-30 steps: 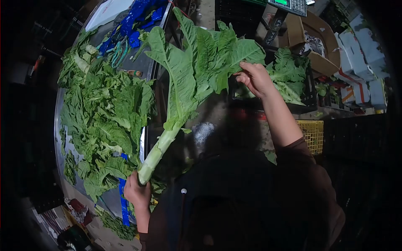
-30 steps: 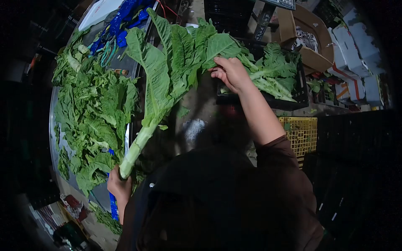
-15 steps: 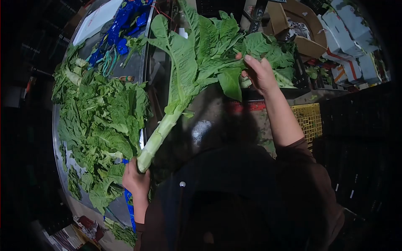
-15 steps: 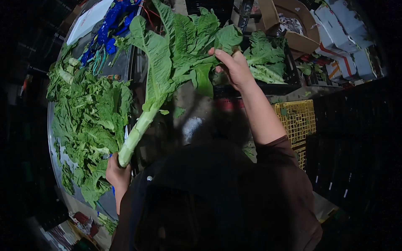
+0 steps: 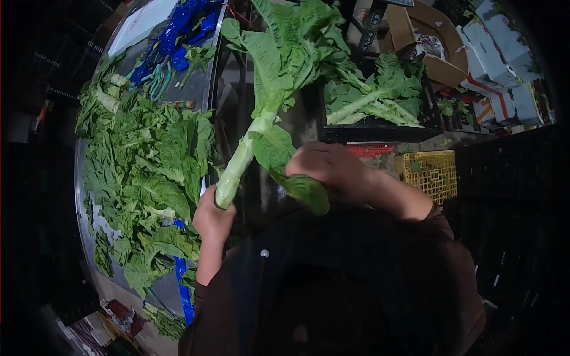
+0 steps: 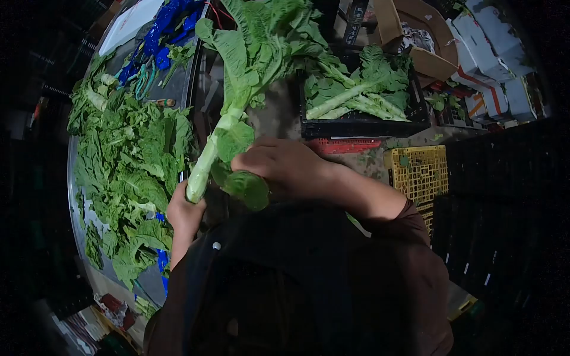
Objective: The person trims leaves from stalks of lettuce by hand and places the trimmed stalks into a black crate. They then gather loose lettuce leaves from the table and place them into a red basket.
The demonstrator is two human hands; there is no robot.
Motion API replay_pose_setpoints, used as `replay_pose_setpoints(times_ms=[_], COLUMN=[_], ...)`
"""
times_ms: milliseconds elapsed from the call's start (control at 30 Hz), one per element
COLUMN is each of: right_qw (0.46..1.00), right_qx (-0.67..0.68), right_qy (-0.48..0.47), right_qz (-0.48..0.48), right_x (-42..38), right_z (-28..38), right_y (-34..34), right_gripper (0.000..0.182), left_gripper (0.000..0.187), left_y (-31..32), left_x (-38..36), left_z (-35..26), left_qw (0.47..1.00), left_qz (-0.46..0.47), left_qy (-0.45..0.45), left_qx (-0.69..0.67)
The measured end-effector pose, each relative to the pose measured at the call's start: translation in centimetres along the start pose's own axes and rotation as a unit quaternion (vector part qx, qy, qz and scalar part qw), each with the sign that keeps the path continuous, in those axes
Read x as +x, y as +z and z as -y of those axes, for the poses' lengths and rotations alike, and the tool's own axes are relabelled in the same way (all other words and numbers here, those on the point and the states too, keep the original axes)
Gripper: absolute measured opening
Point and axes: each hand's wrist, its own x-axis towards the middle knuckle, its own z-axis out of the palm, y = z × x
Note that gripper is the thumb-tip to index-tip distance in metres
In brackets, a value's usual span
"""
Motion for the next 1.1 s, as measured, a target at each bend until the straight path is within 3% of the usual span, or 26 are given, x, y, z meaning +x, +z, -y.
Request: replay_pose_setpoints(times_ms=[67, 100, 167, 233, 300, 400, 467, 500, 567, 633, 667, 733, 767, 800, 833, 867, 900, 933, 967, 1000, 1067, 1100], right_qw=[0.986, 0.986, 0.903, 0.86, 0.778, 0.624, 0.603, 0.484, 0.508, 0.593, 0.634, 0.572, 0.601, 0.59, 0.688, 0.799, 0.881, 0.675, 0.68, 0.69, 0.599, 0.659], right_qx=[0.049, 0.046, 0.052, -0.111, -0.167, -0.174, -0.114, 0.07, -0.033, 0.059, 0.124, 0.143, 0.084, 0.195, 0.184, 0.165, 0.276, 0.364, 0.381, 0.373, 0.5, 0.437], right_qy=[0.149, 0.15, 0.408, 0.48, 0.597, 0.761, 0.756, 0.689, 0.773, 0.778, 0.757, 0.808, 0.79, 0.772, 0.689, 0.53, 0.357, 0.599, 0.563, 0.547, 0.51, 0.51], right_qz=[-0.058, -0.058, -0.126, -0.133, -0.1, 0.028, 0.228, 0.535, 0.378, 0.196, 0.099, -0.001, -0.086, -0.133, -0.133, -0.231, -0.145, -0.229, -0.275, -0.293, -0.363, -0.338], right_x=[-1.0, -2.2, -6.8, -13.5, -21.4, -40.6, -52.1, -42.7, -50.9, -55.8, -53.6, -41.4, -40.7, -31.7, -29.7, -31.0, -30.9, -23.2, -19.7, -17.9, -17.2, -18.5], right_z=[0.0, -0.7, -3.0, -4.8, -3.8, 0.9, 9.7, 10.6, 18.3, 16.8, 13.2, 7.7, 3.9, 2.2, -1.4, -7.7, -14.2, -11.2, -9.9, -10.8, -14.7, -17.1], right_y=[-0.8, -1.4, -2.2, -2.1, -1.1, 5.3, 11.3, 7.8, 13.1, 16.0, 15.4, 8.5, 9.0, 3.3, 1.7, 4.3, 4.7, 0.1, -2.6, -3.9, -4.7, -4.4], right_gripper=[0.04, 0.04, 0.037, 0.032, 0.026, 0.032, 0.043, 0.049, 0.047, 0.049, 0.052, 0.051, 0.053, 0.054, 0.053, 0.047, 0.053, 0.063, 0.072, 0.061, 0.048, 0.045], left_gripper=[0.051, 0.051, 0.051, 0.053, 0.055, 0.054, 0.052, 0.052, 0.051, 0.05, 0.049, 0.043, 0.042, 0.041, 0.04, 0.04, 0.041, 0.043, 0.043, 0.047, 0.051, 0.051], left_y=[-0.1, -0.3, -0.7, -0.7, -0.2, -0.2, -0.1, 0.0, 0.3, 0.8, 1.0, 3.1, 3.6, 3.5, 4.3, 5.0, 5.1, 5.6, 7.0, 8.5, 10.9, 11.6], left_x=[0.4, 0.5, 0.5, 0.5, 0.5, 0.7, 1.1, 1.4, 2.1, 2.6, 2.8, 3.8, 4.0, 4.1, 4.4, 5.0, 4.9, 4.9, 5.6, 6.6, 8.2, 8.3], left_z=[-0.4, -0.5, -0.3, 0.3, 1.5, 1.2, 0.7, 0.3, -0.9, -2.5, -3.5, -5.2, -7.0, -8.8, -9.8, -11.2, -13.6, -15.5, -16.6, -17.4, -20.9, -23.2], left_qw=[1.0, 1.0, 0.996, 0.996, 0.992, 0.985, 0.986, 0.983, 0.977, 0.96, 0.954, 0.917, 0.911, 0.906, 0.899, 0.894, 0.9, 0.906, 0.897, 0.898, 0.886, 0.905], left_qz=[0.006, 0.006, 0.046, 0.046, 0.044, 0.054, 0.065, 0.077, 0.093, 0.145, 0.168, 0.234, 0.248, 0.259, 0.273, 0.285, 0.287, 0.288, 0.303, 0.305, 0.331, 0.33], left_qy=[-0.012, -0.01, -0.055, -0.039, -0.019, -0.011, 0.002, 0.017, 0.037, 0.069, 0.079, 0.12, 0.142, 0.162, 0.172, 0.182, 0.184, 0.181, 0.202, 0.208, 0.237, 0.186], left_qx=[-0.011, -0.013, -0.044, -0.071, -0.118, -0.162, -0.154, -0.168, -0.186, -0.228, -0.234, -0.3, -0.297, -0.292, -0.294, -0.293, -0.272, -0.25, -0.253, -0.239, -0.224, -0.195])
